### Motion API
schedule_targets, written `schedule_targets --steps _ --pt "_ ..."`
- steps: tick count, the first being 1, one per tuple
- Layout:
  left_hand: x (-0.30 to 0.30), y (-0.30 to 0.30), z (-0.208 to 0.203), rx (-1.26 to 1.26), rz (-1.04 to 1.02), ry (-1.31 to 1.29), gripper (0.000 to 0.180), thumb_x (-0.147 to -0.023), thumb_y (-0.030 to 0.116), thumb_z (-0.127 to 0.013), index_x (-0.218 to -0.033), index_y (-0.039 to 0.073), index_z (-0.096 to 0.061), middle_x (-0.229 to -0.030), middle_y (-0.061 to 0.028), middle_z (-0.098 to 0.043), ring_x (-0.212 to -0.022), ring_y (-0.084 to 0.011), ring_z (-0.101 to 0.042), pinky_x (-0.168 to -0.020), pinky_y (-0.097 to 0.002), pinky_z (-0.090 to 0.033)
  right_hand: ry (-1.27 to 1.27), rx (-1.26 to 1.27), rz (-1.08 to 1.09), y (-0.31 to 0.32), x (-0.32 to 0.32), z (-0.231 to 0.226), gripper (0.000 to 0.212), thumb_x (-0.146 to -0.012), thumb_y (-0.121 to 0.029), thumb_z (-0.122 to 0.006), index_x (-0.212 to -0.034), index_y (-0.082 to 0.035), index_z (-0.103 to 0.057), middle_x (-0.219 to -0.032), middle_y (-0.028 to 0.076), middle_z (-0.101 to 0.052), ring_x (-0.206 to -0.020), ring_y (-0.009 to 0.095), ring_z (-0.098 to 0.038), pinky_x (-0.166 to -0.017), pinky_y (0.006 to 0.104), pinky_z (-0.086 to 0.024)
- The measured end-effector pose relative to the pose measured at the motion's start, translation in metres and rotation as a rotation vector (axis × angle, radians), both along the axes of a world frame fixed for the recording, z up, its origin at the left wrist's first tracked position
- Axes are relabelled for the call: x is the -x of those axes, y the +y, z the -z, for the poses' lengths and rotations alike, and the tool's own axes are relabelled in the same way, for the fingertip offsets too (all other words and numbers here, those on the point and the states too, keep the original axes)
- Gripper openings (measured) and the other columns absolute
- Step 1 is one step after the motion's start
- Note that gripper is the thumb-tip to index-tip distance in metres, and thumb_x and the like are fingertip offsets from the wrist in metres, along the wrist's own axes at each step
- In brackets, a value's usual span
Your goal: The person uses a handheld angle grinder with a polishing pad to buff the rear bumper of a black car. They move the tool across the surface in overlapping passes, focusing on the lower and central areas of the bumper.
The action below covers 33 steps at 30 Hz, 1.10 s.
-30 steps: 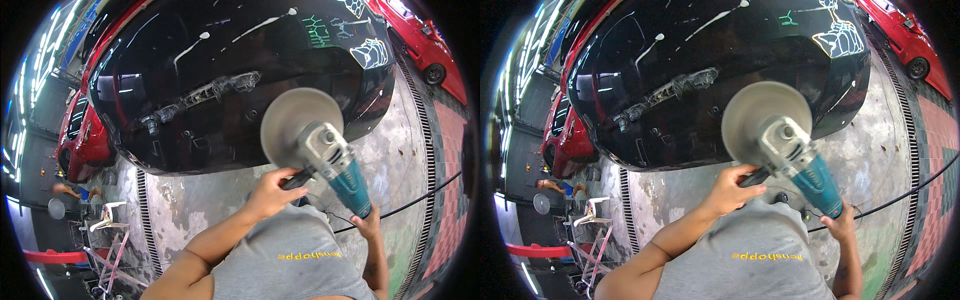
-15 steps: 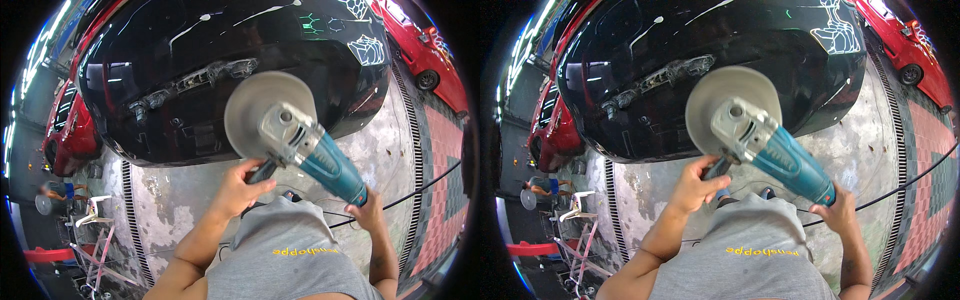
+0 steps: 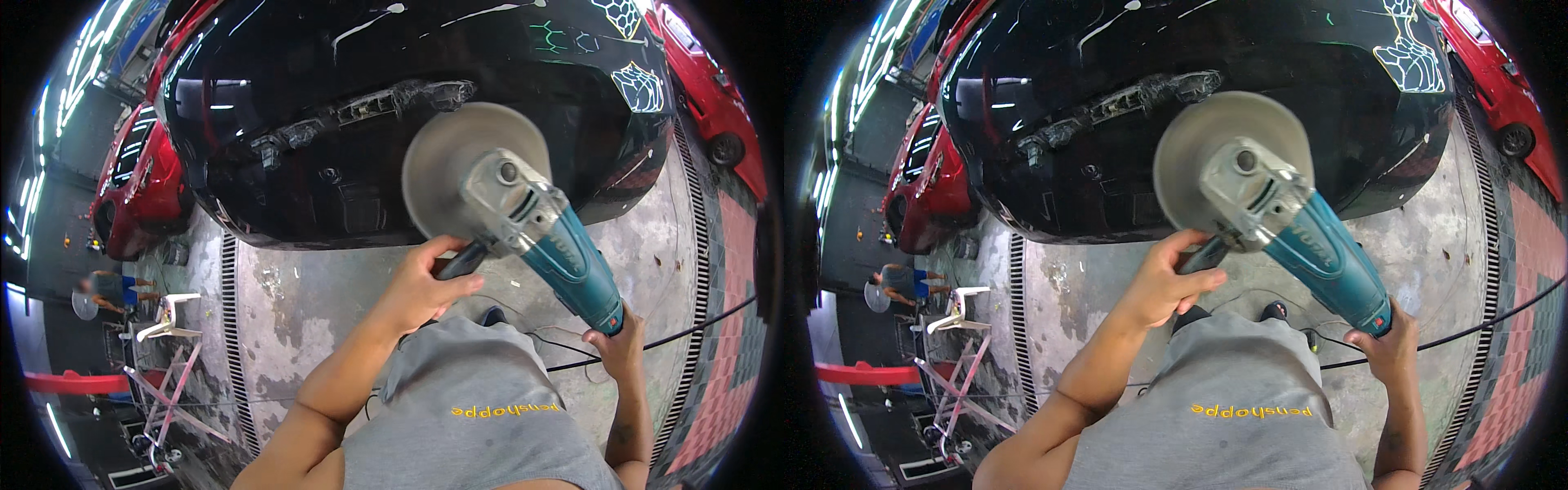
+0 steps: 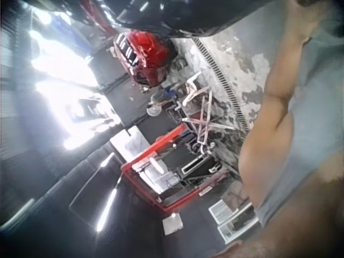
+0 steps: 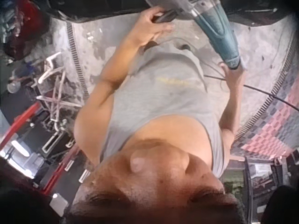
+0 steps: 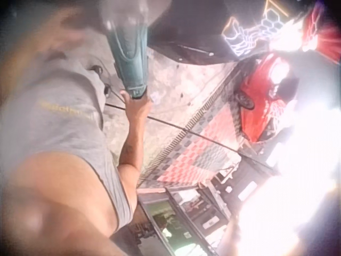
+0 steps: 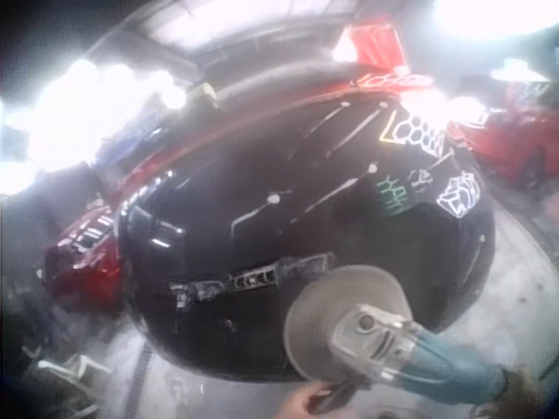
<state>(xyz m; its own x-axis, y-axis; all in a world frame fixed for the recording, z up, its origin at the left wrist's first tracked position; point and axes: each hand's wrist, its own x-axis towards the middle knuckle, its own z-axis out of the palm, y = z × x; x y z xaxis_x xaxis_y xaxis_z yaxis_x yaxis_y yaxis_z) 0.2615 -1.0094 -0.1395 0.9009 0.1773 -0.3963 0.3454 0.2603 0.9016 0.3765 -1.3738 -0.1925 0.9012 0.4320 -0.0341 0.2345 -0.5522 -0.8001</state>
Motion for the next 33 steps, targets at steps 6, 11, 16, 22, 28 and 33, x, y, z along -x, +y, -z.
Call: schedule_targets --steps 6,11,16,22,28,33 --pt "0.065 0.056 0.008 -0.002 -0.131 0.059 0.054 -0.088 0.005 -0.084 -0.136 -0.003 -0.061 -0.084 -0.008 -0.068 -0.047 -0.0041 -0.047 -0.043 -0.0223 -0.034 0.105 0.163 -0.079 0.067 0.044 -0.009 0.099 -0.062 -0.072 -0.093 -0.123 0.002 -0.071 -0.089 0.023 -0.076 -0.087 0.039 -0.077 -0.082 0.0422 -0.06" --pt "0.135 0.116 0.012 -0.182 -0.153 0.092 0.054 -0.087 0.008 -0.086 -0.135 -0.002 -0.064 -0.081 -0.0005 -0.064 -0.051 -0.0023 -0.047 -0.045 -0.0211 -0.034 0.057 0.169 -0.181 0.145 0.1 0.058 0.099 -0.063 -0.07 -0.093 -0.129 0.0 -0.071 -0.098 0.025 -0.078 -0.095 0.045 -0.076 -0.085 0.0479 -0.061" --pt "0.145 0.129 0.024 -0.287 -0.06 0.075 0.051 -0.088 0.01 -0.086 -0.134 -0.002 -0.065 -0.083 0.0008 -0.066 -0.052 -0.0031 -0.047 -0.046 -0.0221 -0.035 0.064 0.052 -0.082 0.16 0.126 0.096 0.076 -0.068 -0.047 -0.1 -0.121 0.0 -0.073 -0.099 0.023 -0.079 -0.092 0.037 -0.079 -0.082 0.0427 -0.062" --pt "0.061 0.048 0.065 -0.451 0.259 -0.17 0.051 -0.088 0.018 -0.085 -0.13 -0.004 -0.067 -0.117 -0.0127 -0.075 -0.107 -0.0216 -0.071 -0.094 -0.037 -0.056 0.154 -0.165 0.277 0.084 0.136 0.193 0.036 -0.081 -0.016 -0.092 -0.109 0.0 -0.077 -0.095 0.011 -0.081 -0.086 0.016 -0.075 -0.079 0.0352 -0.059" --pt "-0.048 -0.013 0.049 -0.585 0.552 -0.352 0.045 -0.089 0.02 -0.081 -0.124 -0.004 -0.067 -0.105 -0.0201 -0.074 -0.097 -0.027 -0.073 -0.089 -0.0397 -0.056 0.354 -0.016 0.48 0.027 0.131 0.188 0.028 -0.085 -0.021 -0.089 -0.1 0.0 -0.077 -0.093 0.008 -0.08 -0.079 0.016 -0.071 -0.075 0.0358 -0.057" --pt "-0.002 0.021 0.059 -0.523 0.608 -0.251 0.054 -0.09 0.019 -0.083 -0.133 -0.004 -0.061 -0.109 -0.0149 -0.073 -0.103 -0.0209 -0.071 -0.089 -0.0364 -0.056 0.424 -0.109 0.479 0.053 0.175 0.192 0.031 -0.084 -0.016 -0.091 -0.108 -0.001 -0.077 -0.1 0.007 -0.08 -0.086 0.016 -0.072 -0.082 0.0345 -0.058"
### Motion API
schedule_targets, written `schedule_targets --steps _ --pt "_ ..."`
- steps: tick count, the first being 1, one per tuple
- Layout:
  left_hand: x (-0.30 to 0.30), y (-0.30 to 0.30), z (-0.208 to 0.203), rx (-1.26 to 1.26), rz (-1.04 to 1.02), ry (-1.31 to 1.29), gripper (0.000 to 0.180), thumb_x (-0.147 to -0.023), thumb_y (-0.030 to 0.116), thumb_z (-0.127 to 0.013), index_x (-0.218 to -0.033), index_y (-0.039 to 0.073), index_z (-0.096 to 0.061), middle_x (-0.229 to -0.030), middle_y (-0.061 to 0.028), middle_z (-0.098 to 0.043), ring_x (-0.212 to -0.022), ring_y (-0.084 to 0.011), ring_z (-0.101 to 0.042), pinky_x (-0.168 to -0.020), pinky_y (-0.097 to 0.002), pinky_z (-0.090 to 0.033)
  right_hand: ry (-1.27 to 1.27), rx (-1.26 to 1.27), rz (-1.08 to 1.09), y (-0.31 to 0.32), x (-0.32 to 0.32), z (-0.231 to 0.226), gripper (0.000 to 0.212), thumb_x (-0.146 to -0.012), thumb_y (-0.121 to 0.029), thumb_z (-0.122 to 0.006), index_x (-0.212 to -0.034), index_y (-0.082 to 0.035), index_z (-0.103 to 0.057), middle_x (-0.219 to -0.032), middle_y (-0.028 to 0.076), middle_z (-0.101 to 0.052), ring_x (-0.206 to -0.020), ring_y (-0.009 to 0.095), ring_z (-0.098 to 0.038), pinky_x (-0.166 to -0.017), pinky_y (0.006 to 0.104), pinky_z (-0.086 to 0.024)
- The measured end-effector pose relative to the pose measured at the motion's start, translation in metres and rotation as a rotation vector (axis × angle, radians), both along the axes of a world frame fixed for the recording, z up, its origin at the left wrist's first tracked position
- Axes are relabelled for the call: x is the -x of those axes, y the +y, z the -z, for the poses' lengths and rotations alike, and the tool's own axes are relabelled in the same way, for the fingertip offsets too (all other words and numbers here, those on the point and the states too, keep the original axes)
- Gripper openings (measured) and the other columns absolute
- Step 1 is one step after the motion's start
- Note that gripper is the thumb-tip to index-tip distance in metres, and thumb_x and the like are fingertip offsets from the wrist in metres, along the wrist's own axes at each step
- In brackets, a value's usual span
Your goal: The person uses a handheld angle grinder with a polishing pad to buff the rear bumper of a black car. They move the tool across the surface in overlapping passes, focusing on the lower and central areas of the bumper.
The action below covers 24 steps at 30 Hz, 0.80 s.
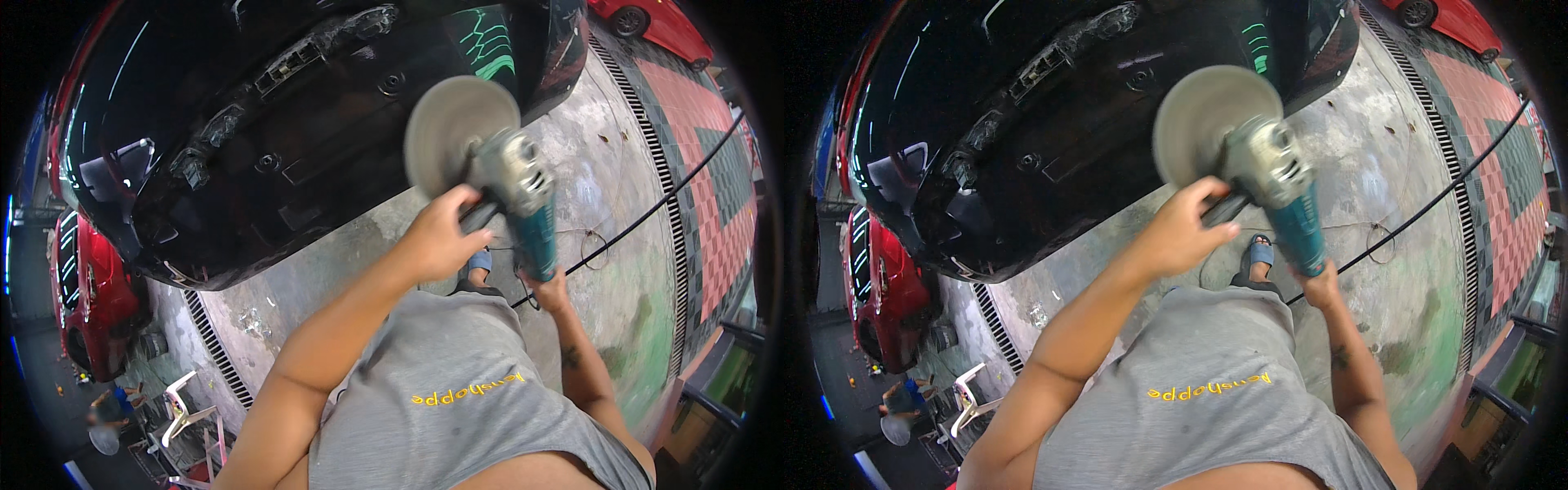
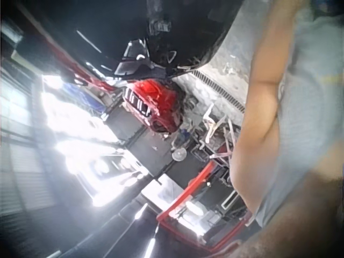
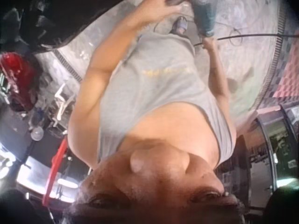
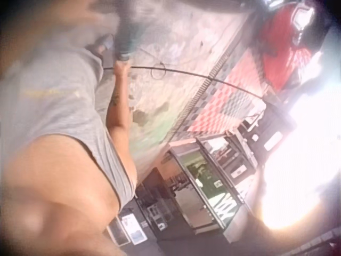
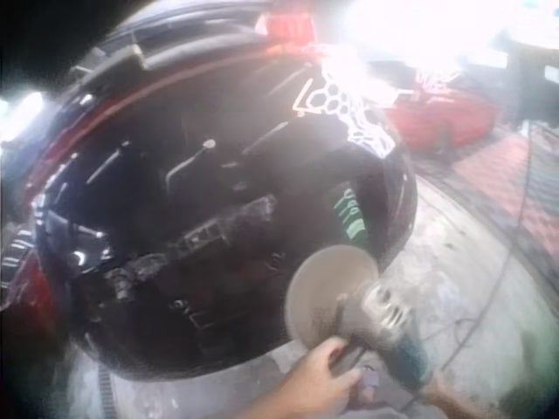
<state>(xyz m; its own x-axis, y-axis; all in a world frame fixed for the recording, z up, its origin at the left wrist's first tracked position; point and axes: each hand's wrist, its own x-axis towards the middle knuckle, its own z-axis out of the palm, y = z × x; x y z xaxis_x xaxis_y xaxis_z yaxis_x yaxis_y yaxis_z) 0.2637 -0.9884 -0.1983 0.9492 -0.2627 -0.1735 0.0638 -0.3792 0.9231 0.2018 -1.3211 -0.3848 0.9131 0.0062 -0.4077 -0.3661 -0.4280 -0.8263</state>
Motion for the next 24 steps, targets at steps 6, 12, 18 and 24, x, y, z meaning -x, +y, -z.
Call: schedule_targets --steps 6,12,18,24 --pt "0.14 0.092 -0.005 0.003 -0.308 0.295 0.061 -0.087 0.018 -0.088 -0.136 0.004 -0.055 -0.091 -0.0059 -0.069 -0.06 -0.0077 -0.057 -0.049 -0.025 -0.042 -0.036 -0.079 -0.297 0.084 0.06 -0.003 0.041 -0.082 -0.013 -0.089 -0.117 0.001 -0.075 -0.105 0.012 -0.081 -0.095 0.018 -0.075 -0.089 0.0369 -0.059" --pt "0.172 0.115 -0.02 0.0 -0.426 0.193 0.048 -0.09 0.009 -0.083 -0.129 0.002 -0.057 -0.089 -0.0049 -0.068 -0.066 -0.0074 -0.059 -0.056 -0.0248 -0.046 -0.191 -0.041 -0.359 0.137 0.05 -0.003 0.035 -0.082 -0.015 -0.082 -0.114 -0.003 -0.075 -0.098 0.02 -0.078 -0.09 0.035 -0.077 -0.085 0.0423 -0.058" --pt "0.07 0.045 -0.019 -0.001 -0.189 0.009 0.045 -0.091 0.014 -0.081 -0.128 -0.001 -0.059 -0.108 -0.0111 -0.071 -0.099 -0.0173 -0.069 -0.086 -0.0352 -0.055 -0.15 -0.004 -0.077 0.055 0.005 0.005 0.025 -0.085 -0.007 -0.086 -0.106 0.001 -0.077 -0.099 0.008 -0.081 -0.088 0.016 -0.073 -0.084 0.035 -0.06" --pt "-0.071 -0.007 -0.037 0.214 -0.082 -0.018 0.043 -0.089 0.018 -0.086 -0.122 -0.001 -0.066 -0.084 -0.0064 -0.069 -0.061 -0.0085 -0.057 -0.054 -0.0295 -0.047 -0.413 0.258 -0.042 -0.031 -0.093 -0.102 0.032 -0.085 -0.017 -0.088 -0.107 0.003 -0.078 -0.095 0.017 -0.081 -0.088 0.018 -0.075 -0.082 0.0377 -0.058"
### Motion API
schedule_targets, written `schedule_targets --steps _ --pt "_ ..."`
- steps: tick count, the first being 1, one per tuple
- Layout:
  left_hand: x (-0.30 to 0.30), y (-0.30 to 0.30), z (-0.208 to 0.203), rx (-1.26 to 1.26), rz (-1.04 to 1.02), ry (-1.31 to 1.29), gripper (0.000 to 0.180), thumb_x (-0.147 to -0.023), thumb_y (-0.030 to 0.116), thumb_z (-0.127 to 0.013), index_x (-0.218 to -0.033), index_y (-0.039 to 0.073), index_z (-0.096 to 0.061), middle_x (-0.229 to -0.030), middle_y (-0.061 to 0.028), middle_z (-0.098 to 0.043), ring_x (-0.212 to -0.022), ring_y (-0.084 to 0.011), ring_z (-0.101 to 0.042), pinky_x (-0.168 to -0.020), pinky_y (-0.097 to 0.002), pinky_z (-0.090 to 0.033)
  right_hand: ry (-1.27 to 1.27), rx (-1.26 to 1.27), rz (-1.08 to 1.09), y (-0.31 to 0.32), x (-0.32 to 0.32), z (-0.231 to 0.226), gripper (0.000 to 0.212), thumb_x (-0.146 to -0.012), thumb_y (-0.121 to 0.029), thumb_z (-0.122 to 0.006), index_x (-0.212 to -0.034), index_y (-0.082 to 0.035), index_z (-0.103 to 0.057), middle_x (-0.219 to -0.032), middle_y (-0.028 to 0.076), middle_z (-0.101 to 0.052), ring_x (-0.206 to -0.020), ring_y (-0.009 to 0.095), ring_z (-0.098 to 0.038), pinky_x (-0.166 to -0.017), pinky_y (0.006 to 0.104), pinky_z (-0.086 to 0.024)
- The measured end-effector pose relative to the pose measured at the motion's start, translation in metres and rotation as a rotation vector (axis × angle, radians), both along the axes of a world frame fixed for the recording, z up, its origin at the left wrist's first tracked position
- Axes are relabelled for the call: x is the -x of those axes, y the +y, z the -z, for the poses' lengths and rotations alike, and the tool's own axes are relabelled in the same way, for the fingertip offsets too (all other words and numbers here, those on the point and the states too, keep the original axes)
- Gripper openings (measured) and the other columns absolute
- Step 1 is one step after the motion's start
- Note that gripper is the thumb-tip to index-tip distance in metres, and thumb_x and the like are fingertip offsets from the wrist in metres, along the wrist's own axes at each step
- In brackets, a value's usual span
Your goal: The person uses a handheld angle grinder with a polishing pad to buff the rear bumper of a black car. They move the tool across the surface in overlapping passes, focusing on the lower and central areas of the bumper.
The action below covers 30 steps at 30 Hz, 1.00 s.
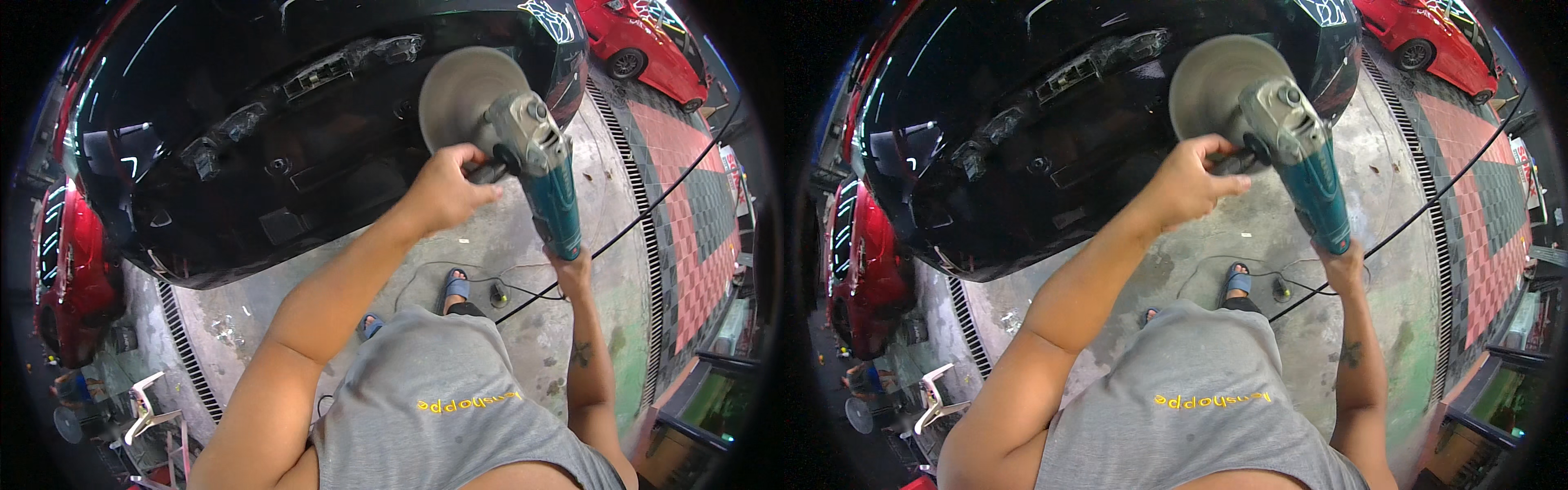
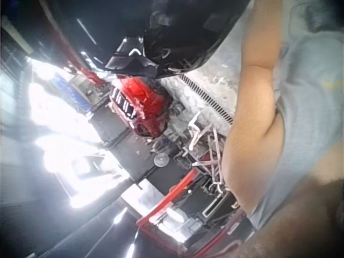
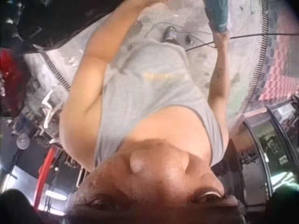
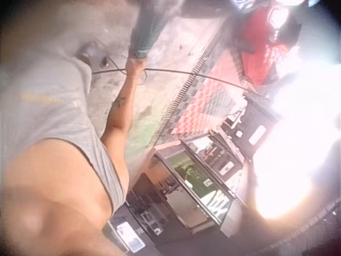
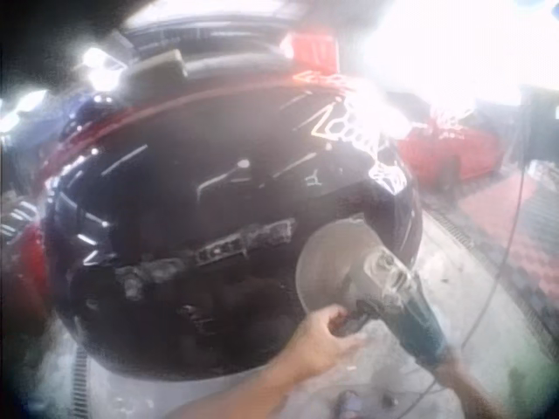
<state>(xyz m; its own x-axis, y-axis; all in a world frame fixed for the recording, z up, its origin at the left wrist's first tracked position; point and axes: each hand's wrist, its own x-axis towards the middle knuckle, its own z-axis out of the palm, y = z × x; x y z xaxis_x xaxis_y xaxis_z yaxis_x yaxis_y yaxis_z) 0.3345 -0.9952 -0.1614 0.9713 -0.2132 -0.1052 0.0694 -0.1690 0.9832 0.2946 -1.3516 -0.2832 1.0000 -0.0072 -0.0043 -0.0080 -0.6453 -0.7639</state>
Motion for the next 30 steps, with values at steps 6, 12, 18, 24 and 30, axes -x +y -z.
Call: schedule_targets --steps 6,12,18,24,30 --pt "0.062 0.012 0.018 0.072 -0.113 0.122 0.048 -0.09 0.019 -0.085 -0.127 0.001 -0.06 -0.084 -0.0037 -0.069 -0.055 -0.006 -0.051 -0.045 -0.0282 -0.039 0.078 0.18 -0.078 -0.003 0.008 -0.042 0.031 -0.083 -0.008 -0.087 -0.111 0.001 -0.077 -0.094 0.015 -0.081 -0.086 0.021 -0.076 -0.082 0.0382 -0.058" --pt "0.145 -0.004 0.068 0.081 -0.149 0.037 0.047 -0.092 0.018 -0.083 -0.127 0.002 -0.058 -0.11 -0.0103 -0.07 -0.092 -0.0156 -0.068 -0.081 -0.0341 -0.056 0.146 0.174 -0.195 -0.022 0.053 0.016 0.036 -0.078 -0.015 -0.089 -0.109 0.0 -0.078 -0.094 0.021 -0.079 -0.087 0.029 -0.079 -0.082 0.0389 -0.059" --pt "0.05 -0.003 -0.002 -0.057 -0.084 -0.118 0.043 -0.093 0.017 -0.079 -0.127 -0.002 -0.06 -0.112 -0.0126 -0.07 -0.103 -0.0172 -0.067 -0.091 -0.0359 -0.054 0.02 0.068 -0.191 -0.007 -0.015 -0.026 0.03 -0.086 -0.017 -0.088 -0.108 0.001 -0.079 -0.1 0.018 -0.082 -0.09 0.019 -0.077 -0.084 0.0383 -0.058" --pt "0.038 -0.008 -0.001 -0.157 0.019 -0.072 0.042 -0.094 0.019 -0.079 -0.125 -0.002 -0.06 -0.107 -0.0125 -0.069 -0.097 -0.0179 -0.065 -0.088 -0.0372 -0.053 0.304 0.001 0.042 -0.018 0.021 0.063 0.047 -0.08 -0.025 -0.095 -0.113 0.003 -0.077 -0.107 0.015 -0.081 -0.094 0.018 -0.073 -0.086 0.0371 -0.058" --pt "0.11 -0.012 0.031 -0.1 -0.018 0.196 0.037 -0.093 0.011 -0.077 -0.123 0.002 -0.058 -0.105 -0.011 -0.07 -0.099 -0.0171 -0.069 -0.089 -0.0368 -0.054 0.315 -0.196 -0.13 0.015 0.079 0.077 0.033 -0.085 -0.014 -0.087 -0.111 0.004 -0.077 -0.105 0.013 -0.081 -0.094 0.019 -0.074 -0.088 0.0364 -0.058"
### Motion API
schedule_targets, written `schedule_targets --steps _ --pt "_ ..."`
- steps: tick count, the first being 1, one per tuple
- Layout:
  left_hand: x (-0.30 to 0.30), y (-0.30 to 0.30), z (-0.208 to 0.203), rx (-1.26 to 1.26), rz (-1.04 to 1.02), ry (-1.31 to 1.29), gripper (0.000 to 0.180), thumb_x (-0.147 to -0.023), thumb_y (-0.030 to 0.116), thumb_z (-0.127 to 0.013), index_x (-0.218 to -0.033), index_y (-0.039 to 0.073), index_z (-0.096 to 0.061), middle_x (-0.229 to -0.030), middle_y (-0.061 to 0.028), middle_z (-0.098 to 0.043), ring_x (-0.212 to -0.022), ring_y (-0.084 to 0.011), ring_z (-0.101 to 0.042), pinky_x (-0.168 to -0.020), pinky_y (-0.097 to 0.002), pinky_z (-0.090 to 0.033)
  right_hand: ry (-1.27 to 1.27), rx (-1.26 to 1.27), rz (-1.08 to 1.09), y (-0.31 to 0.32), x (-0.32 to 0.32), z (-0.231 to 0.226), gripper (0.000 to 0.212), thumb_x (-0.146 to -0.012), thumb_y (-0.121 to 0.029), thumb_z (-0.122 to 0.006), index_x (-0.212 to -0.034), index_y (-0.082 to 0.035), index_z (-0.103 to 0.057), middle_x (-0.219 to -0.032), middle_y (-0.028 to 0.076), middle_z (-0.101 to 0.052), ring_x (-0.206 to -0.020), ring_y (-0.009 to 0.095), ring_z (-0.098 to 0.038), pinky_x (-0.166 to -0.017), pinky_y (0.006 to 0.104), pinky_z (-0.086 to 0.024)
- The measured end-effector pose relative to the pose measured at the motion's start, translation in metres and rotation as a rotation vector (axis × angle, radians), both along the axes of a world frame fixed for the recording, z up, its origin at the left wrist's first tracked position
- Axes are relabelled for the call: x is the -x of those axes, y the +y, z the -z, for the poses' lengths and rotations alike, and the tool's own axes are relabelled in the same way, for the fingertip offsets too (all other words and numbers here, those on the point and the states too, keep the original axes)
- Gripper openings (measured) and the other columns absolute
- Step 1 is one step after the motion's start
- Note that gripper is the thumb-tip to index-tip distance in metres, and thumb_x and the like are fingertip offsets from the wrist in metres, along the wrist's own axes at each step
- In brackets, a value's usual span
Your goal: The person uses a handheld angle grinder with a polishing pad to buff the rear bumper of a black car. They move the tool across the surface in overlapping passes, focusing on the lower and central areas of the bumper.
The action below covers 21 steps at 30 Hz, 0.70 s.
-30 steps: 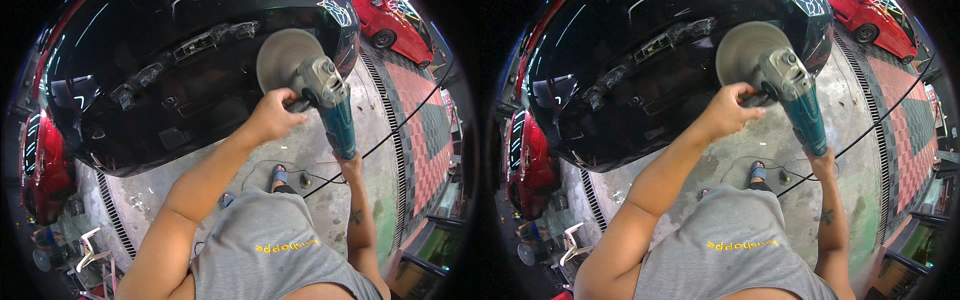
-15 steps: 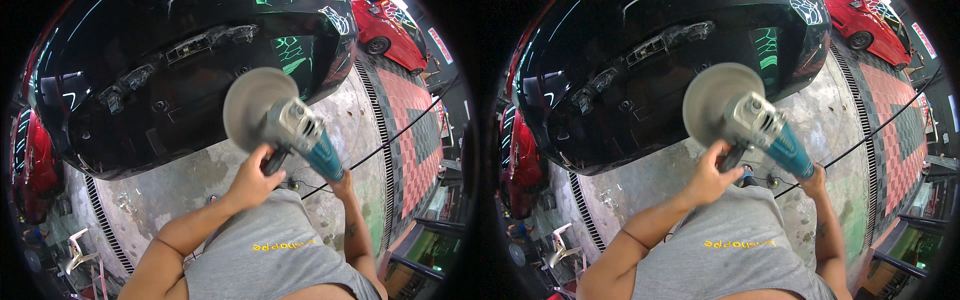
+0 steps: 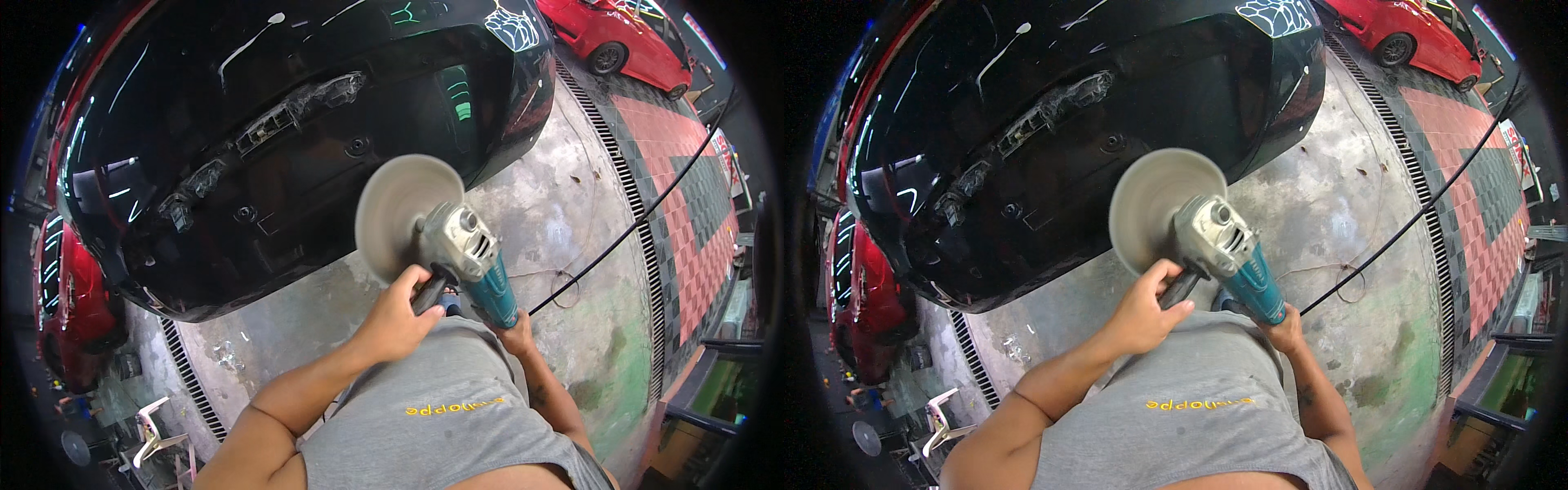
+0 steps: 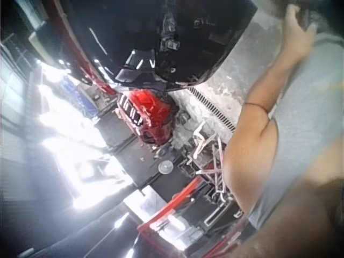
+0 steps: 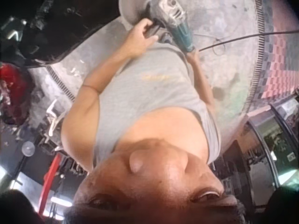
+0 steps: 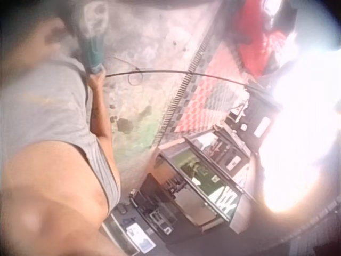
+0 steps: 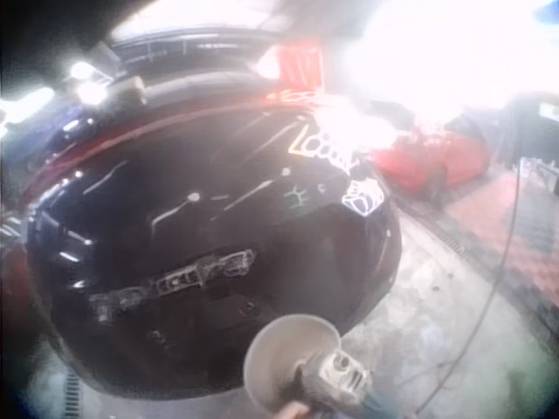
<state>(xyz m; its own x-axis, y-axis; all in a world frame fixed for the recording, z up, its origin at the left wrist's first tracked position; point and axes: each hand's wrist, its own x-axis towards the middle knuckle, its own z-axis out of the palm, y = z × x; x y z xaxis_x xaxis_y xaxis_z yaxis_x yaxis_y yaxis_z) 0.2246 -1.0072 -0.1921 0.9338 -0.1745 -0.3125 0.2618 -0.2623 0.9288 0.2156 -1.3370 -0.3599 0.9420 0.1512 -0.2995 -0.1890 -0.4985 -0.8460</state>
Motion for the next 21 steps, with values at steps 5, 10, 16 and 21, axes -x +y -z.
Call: schedule_targets --steps 5,10,16,21 --pt "-0.079 -0.031 -0.005 -0.081 0.041 -0.153 0.041 -0.091 0.014 -0.079 -0.124 -0.001 -0.061 -0.111 -0.0159 -0.073 -0.098 -0.0205 -0.07 -0.089 -0.0382 -0.055 0.089 -0.018 0.197 -0.02 -0.046 0.014 0.027 -0.086 -0.013 -0.086 -0.108 0.001 -0.079 -0.1 0.01 -0.082 -0.09 0.018 -0.074 -0.082 0.0365 -0.058" --pt "-0.041 -0.024 0.028 -0.187 -0.07 -0.197 0.045 -0.088 0.022 -0.083 -0.121 -0.005 -0.065 -0.104 -0.0171 -0.074 -0.093 -0.0201 -0.07 -0.086 -0.0377 -0.056 0.005 0.053 0.124 0.001 -0.044 0.006 0.029 -0.085 -0.012 -0.088 -0.108 0.002 -0.076 -0.101 0.009 -0.08 -0.09 0.018 -0.073 -0.085 0.037 -0.059" --pt "0.069 0.072 0.024 -0.198 -0.13 0.069 0.043 -0.088 0.025 -0.086 -0.115 -0.005 -0.071 -0.091 -0.0068 -0.072 -0.085 -0.0137 -0.065 -0.076 -0.0337 -0.054 0.098 -0.076 0.001 0.076 0.054 0.042 0.04 -0.081 -0.007 -0.085 -0.118 -0.003 -0.074 -0.102 0.009 -0.08 -0.091 0.022 -0.074 -0.088 0.0367 -0.058" --pt "0.16 0.157 0.004 -0.266 -0.283 0.361 0.031 -0.089 0.014 -0.086 -0.112 -0.001 -0.072 -0.081 0.0015 -0.063 -0.073 -0.0044 -0.056 -0.064 -0.0267 -0.046 0.062 -0.007 -0.222 0.166 0.094 0.037 0.039 -0.078 -0.009 -0.077 -0.117 -0.01 -0.075 -0.108 0.021 -0.075 -0.106 0.043 -0.07 -0.093 0.0498 -0.055"
